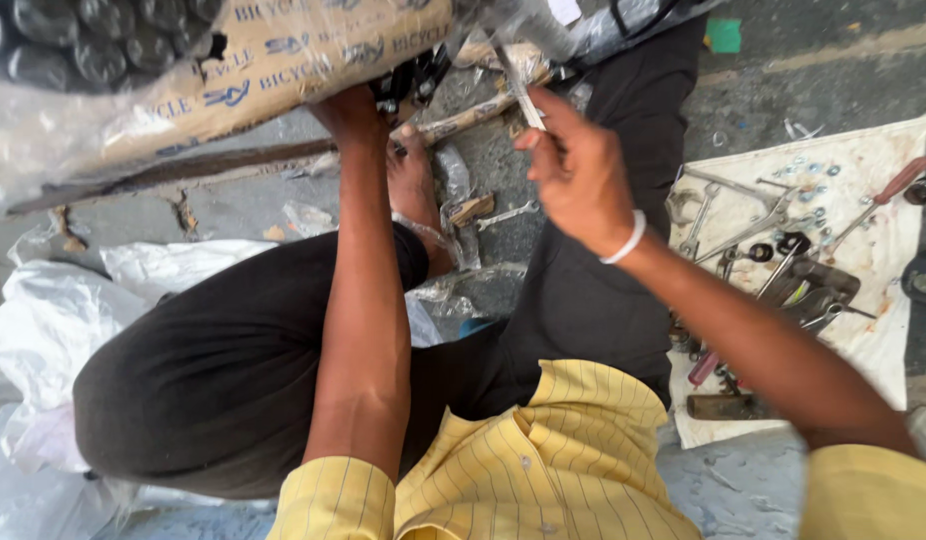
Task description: The person sits on the ground and assembles a bicycle by attaching the pedal crank to the bottom bracket. They insert a bolt and tighten it using a wrench.
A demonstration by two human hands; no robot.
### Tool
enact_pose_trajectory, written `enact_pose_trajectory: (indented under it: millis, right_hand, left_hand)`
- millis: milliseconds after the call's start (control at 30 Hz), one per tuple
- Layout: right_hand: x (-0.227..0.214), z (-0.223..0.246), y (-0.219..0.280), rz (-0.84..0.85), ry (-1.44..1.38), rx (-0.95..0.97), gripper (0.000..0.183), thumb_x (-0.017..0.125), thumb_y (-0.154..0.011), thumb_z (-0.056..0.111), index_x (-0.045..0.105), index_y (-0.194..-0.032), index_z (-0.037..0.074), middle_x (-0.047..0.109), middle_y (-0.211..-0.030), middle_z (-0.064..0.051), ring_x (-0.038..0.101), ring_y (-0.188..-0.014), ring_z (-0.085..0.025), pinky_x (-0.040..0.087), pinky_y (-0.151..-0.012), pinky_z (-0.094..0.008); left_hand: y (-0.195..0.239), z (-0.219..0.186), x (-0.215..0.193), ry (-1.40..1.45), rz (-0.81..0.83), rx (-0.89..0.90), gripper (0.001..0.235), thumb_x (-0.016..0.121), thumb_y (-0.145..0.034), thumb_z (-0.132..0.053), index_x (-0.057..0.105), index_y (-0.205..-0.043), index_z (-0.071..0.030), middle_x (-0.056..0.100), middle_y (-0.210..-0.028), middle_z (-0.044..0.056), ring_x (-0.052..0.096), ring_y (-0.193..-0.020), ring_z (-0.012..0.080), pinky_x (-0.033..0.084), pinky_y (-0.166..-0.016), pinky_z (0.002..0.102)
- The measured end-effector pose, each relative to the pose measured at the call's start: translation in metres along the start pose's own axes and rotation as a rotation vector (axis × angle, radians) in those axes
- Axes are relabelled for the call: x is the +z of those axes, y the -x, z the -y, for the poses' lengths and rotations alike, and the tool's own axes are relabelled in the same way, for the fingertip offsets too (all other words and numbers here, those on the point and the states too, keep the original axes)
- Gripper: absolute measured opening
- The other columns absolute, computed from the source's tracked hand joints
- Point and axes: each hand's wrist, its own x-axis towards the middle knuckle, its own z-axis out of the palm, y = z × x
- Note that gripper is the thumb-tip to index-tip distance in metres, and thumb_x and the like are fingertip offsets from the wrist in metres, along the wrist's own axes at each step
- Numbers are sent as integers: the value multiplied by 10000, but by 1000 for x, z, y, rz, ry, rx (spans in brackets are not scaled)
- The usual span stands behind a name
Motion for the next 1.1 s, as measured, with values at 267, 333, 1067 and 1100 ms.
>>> enact_pose_trajectory:
  millis: [267,333,1067,1100]
  right_hand:
    - [54,0,16,-155,159,-195,424,559,-1007,-22,549,-1430,-24,754,-954,-151,699,-715,-221,545,-640,-351]
    - [54,5,18,-149,144,-185,423,552,-1005,-23,546,-1428,-26,751,-952,-153,694,-691,-227,541,-617,-357]
    - [-60,28,-71,367,465,-152,328,624,-951,55,688,-1264,-20,732,-778,-142,672,-626,-140,502,-534,-299]
    - [-50,16,-50,274,463,-69,321,609,-940,36,713,-1242,6,740,-774,-151,668,-584,-178,483,-505,-325]
  left_hand:
    - [-4,-26,-1,160,30,-167,133,596,-989,-44,615,-1034,80,707,-927,148,667,-761,217,566,-638,381]
    - [-2,-32,-3,179,18,-191,125,606,-984,-20,588,-1063,75,697,-922,148,663,-748,222,559,-612,374]
    - [1,-30,-2,660,48,-528,154,566,-970,-84,571,-1092,11,647,-917,114,610,-744,226,536,-584,390]
    - [-2,-27,-4,561,58,-398,142,604,-987,-20,577,-1120,25,642,-948,106,594,-771,201,525,-615,372]
